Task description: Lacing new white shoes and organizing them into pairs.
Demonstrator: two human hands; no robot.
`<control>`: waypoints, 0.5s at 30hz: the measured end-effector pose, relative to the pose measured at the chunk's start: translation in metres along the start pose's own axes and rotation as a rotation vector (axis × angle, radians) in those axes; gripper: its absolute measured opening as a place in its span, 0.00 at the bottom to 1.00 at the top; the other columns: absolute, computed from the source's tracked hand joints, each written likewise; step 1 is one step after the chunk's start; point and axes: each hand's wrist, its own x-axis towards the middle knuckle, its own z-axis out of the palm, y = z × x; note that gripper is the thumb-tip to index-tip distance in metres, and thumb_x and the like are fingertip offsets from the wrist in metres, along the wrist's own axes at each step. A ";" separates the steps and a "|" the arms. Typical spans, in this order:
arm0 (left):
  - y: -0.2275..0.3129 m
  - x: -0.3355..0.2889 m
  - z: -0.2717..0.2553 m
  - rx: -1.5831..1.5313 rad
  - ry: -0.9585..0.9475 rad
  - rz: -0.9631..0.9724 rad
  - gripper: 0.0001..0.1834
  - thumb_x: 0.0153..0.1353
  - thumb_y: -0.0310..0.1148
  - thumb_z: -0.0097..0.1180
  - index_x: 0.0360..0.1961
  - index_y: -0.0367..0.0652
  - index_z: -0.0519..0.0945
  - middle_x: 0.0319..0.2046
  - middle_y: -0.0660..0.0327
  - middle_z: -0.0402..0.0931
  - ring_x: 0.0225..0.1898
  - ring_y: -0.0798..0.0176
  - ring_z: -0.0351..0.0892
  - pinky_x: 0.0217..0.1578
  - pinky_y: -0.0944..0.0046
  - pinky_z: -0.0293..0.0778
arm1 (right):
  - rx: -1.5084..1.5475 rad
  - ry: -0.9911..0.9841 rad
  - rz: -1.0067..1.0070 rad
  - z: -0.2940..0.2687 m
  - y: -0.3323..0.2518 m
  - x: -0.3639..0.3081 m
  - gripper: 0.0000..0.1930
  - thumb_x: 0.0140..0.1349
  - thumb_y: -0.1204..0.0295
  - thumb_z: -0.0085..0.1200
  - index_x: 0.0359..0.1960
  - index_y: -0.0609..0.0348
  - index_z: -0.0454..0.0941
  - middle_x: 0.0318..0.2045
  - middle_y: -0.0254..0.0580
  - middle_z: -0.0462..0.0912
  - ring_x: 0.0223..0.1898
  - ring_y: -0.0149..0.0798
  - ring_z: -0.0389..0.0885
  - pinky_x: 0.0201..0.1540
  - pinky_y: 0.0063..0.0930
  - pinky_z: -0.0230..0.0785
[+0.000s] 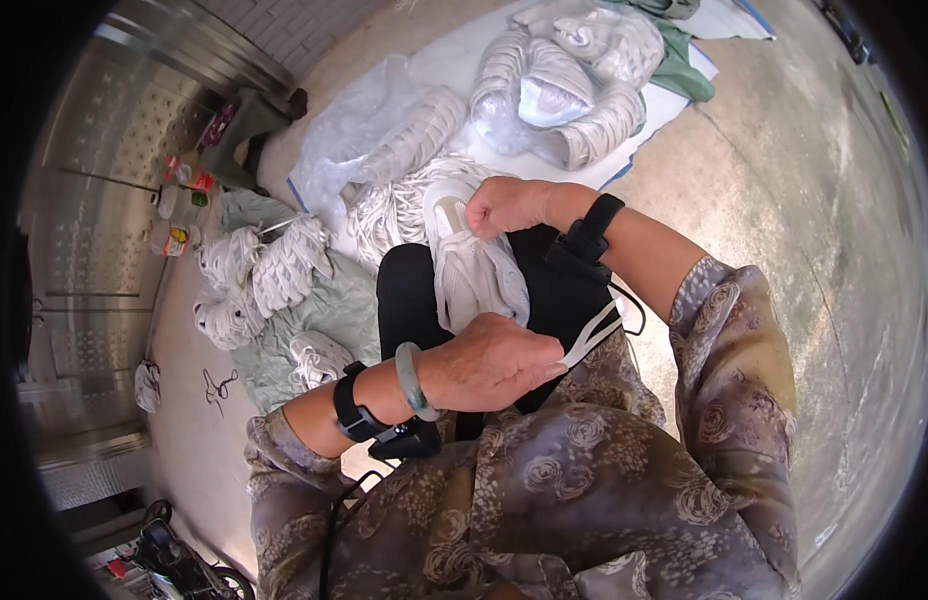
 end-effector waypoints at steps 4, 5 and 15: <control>0.004 0.004 -0.004 0.030 -0.041 -0.012 0.08 0.55 0.30 0.49 0.21 0.41 0.66 0.14 0.52 0.64 0.19 0.46 0.67 0.20 0.53 0.59 | 0.130 0.050 0.086 0.008 -0.004 -0.008 0.04 0.51 0.72 0.53 0.22 0.56 0.76 0.20 0.31 0.75 0.24 0.25 0.69 0.30 0.21 0.64; 0.004 0.003 -0.004 0.033 -0.059 -0.023 0.09 0.55 0.30 0.48 0.21 0.41 0.66 0.14 0.52 0.64 0.19 0.46 0.67 0.20 0.52 0.59 | 0.131 0.046 0.083 0.010 -0.005 -0.005 0.04 0.51 0.72 0.53 0.22 0.56 0.76 0.20 0.31 0.75 0.24 0.25 0.69 0.30 0.21 0.64; 0.004 0.002 0.000 -0.007 0.026 -0.020 0.10 0.55 0.30 0.49 0.20 0.41 0.65 0.14 0.52 0.63 0.19 0.46 0.66 0.19 0.53 0.59 | 0.164 0.259 0.239 0.008 -0.027 0.012 0.14 0.53 0.59 0.53 0.24 0.57 0.78 0.20 0.34 0.77 0.23 0.29 0.76 0.30 0.24 0.68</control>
